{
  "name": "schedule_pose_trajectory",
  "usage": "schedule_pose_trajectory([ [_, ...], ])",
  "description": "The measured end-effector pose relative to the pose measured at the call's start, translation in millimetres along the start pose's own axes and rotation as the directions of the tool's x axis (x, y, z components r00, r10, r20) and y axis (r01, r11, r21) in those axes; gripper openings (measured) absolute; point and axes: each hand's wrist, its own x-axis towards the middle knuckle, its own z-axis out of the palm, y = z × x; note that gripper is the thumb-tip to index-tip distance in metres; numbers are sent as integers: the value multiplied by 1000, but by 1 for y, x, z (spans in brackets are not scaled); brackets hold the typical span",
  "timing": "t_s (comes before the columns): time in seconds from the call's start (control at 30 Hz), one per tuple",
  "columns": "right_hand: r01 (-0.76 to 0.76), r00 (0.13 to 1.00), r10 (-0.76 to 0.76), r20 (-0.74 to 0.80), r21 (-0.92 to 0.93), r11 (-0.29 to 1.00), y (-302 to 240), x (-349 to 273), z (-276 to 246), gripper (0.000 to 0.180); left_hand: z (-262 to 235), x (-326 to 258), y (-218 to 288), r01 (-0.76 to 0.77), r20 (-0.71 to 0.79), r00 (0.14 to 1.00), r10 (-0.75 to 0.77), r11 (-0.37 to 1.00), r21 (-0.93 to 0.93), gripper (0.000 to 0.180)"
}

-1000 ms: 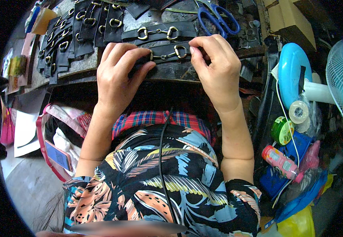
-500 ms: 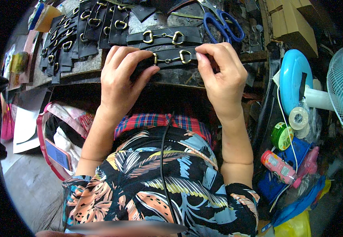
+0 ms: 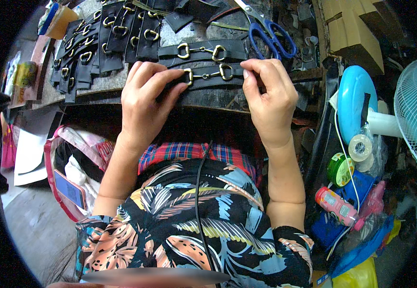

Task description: The person assembles black leather straps with brass D-rings and buckles by hand, threading and securing the hardware. They then use scissors to trim excess strap material and place the finished pieces on the workbench.

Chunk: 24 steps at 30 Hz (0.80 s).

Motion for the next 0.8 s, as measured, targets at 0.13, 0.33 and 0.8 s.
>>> schedule_pose_trajectory([
  [0.13,24,1000,-24,-4,-10,1000,2,0,1,21,1,-1,-2,18,-5,1000,-18,999,-40,25],
  [0.33,28,1000,-28,-11,-10,1000,5,-3,4,20,2,-2,-4,22,-9,1000,-23,999,-47,24],
  [0.8,43,999,-43,-25,-15,999,7,-4,7,19,2,-2,-5,29,-12,999,-30,997,-67,23],
])
